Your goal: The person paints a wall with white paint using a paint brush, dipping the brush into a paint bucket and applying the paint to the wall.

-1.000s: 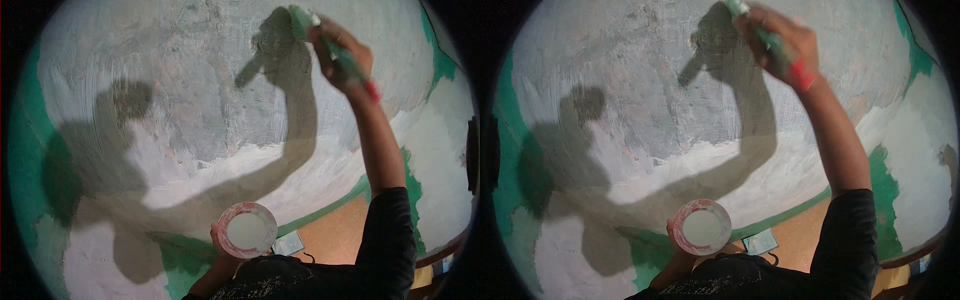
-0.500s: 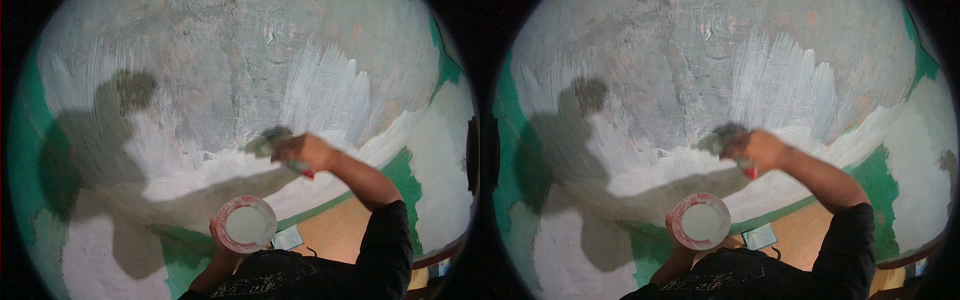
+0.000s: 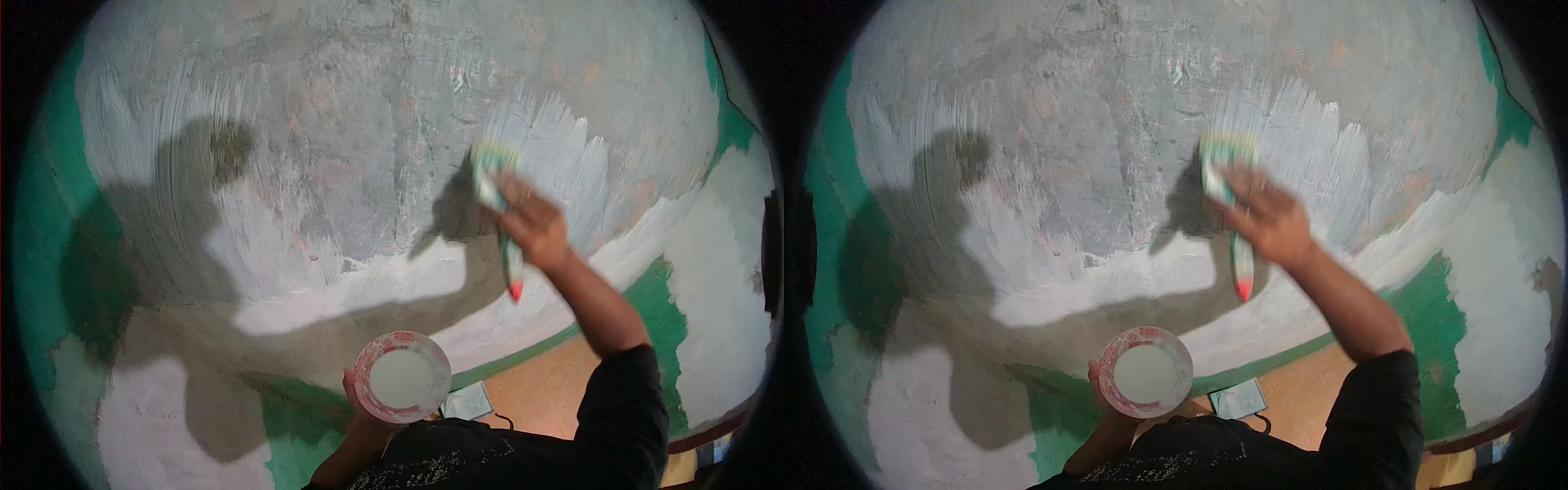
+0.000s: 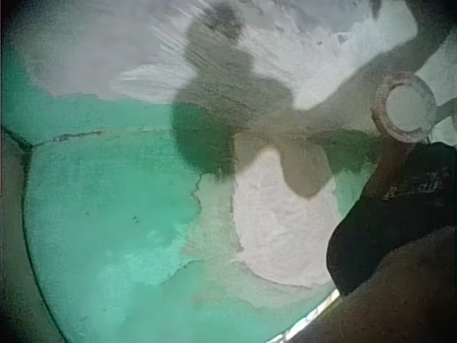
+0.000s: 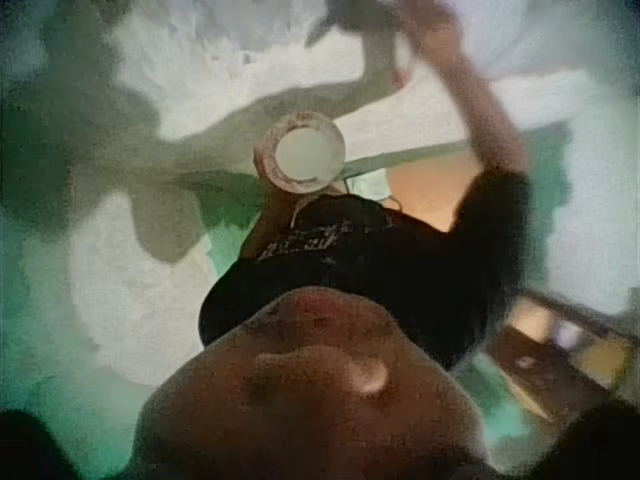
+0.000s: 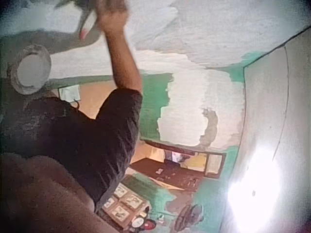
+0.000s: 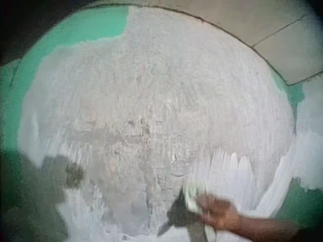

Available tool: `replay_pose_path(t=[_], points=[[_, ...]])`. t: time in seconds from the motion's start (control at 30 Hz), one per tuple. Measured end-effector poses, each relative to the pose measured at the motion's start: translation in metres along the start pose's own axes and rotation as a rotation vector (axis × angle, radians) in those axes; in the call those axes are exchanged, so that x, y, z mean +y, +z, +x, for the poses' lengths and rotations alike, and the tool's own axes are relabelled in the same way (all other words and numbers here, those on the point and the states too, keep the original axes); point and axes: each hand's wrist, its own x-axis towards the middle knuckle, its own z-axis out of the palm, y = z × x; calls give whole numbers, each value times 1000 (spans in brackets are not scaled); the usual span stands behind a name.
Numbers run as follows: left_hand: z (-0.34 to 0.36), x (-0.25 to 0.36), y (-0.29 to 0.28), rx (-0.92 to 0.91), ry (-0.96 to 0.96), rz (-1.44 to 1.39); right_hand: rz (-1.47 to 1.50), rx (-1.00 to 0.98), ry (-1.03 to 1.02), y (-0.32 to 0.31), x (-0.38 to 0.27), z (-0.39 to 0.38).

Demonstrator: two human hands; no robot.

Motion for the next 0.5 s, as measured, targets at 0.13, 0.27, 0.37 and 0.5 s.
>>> replay_pose_path(t=[0.13,0.27,0.37,0.5], points=[[3,-2,0,-8,-33,-32,375,-286,73,3,-61,-84],[6,-3,-5,-8,-6,11,620,-571,58,7,-51,-89],[6,-2,-1,-37,-34,-25,642,-600,40,8,-6,-49],[6,-2,-3,47,10,29,498,-191,-34,-24,57,38]])
